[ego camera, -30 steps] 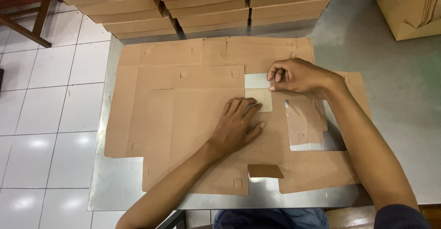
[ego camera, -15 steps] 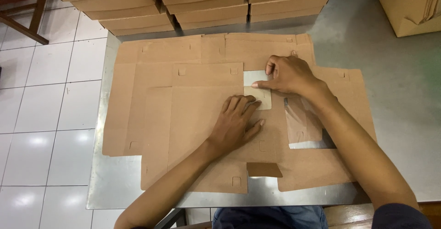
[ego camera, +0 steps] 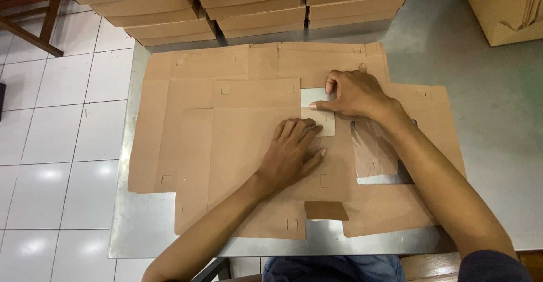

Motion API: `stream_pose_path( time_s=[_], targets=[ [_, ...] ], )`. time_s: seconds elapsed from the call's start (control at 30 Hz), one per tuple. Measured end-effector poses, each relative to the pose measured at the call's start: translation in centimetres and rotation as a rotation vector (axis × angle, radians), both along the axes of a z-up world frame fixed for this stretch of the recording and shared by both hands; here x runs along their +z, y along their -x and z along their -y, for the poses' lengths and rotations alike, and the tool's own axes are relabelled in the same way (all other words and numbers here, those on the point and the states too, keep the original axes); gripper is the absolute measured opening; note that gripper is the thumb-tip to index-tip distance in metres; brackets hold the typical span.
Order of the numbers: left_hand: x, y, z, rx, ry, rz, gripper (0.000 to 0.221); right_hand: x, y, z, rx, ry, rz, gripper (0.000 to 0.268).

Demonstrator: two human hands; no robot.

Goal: The person folds and presses the flaps of flat cardboard box blanks on a metal table to form a box shape. They repeatedly fold side and bottom flaps, press creases, and flip the piece to continue shaping it.

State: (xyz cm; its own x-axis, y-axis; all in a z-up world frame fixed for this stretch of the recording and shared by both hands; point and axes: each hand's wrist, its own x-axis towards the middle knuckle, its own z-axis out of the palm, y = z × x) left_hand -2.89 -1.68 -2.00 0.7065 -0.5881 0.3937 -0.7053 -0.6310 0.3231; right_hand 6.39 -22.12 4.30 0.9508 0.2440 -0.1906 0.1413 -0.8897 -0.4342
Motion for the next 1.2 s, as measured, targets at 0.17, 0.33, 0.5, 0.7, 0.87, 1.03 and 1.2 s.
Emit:
stream_pose_path(
  time_s=[0.17, 0.33, 0.5, 0.7, 0.87, 1.03, 1.2],
  targets=[
    [0.3, 0.0, -0.1, -0.002, 0.004, 0.005, 0.041, 0.5, -0.4, 0.4, 0.008, -0.057, -0.121, 0.038],
    [0.3, 0.0, -0.1, -0.013, 0.001, -0.013, 0.041, 0.9, -0.7, 1.3, 0.059, -0.123, -0.186, 0.033],
    [0.6, 0.0, -0.2, -0.033, 0.022, -0.028, 0.041, 0.0, -1.3, 2.3, 0.109, -0.254, -0.243, 0.038],
    [0.6, 0.0, -0.1, -0.019, 0.009, -0.022, 0.04, 0.5, -0.9, 2.0, 0.095, -0.258, -0.222, 0.036],
    [0.6, 0.0, 0.0, -0.02, 0.0, -0.022, 0.041, -0.3, -0.9, 1.8, 0.055, -0.234, -0.172, 0.034],
    [0.4, 0.1, 0.0, -0.009, 0.003, -0.006, 0.042, -0.1, -0.3, 0.9, -0.004, -0.171, -0.124, 0.033],
    [0.5, 0.0, 0.0, -0.01, 0.01, -0.027, 0.042, -3.2, -0.9, 0.4, -0.001, -0.057, 0.0, 0.041]
  ],
)
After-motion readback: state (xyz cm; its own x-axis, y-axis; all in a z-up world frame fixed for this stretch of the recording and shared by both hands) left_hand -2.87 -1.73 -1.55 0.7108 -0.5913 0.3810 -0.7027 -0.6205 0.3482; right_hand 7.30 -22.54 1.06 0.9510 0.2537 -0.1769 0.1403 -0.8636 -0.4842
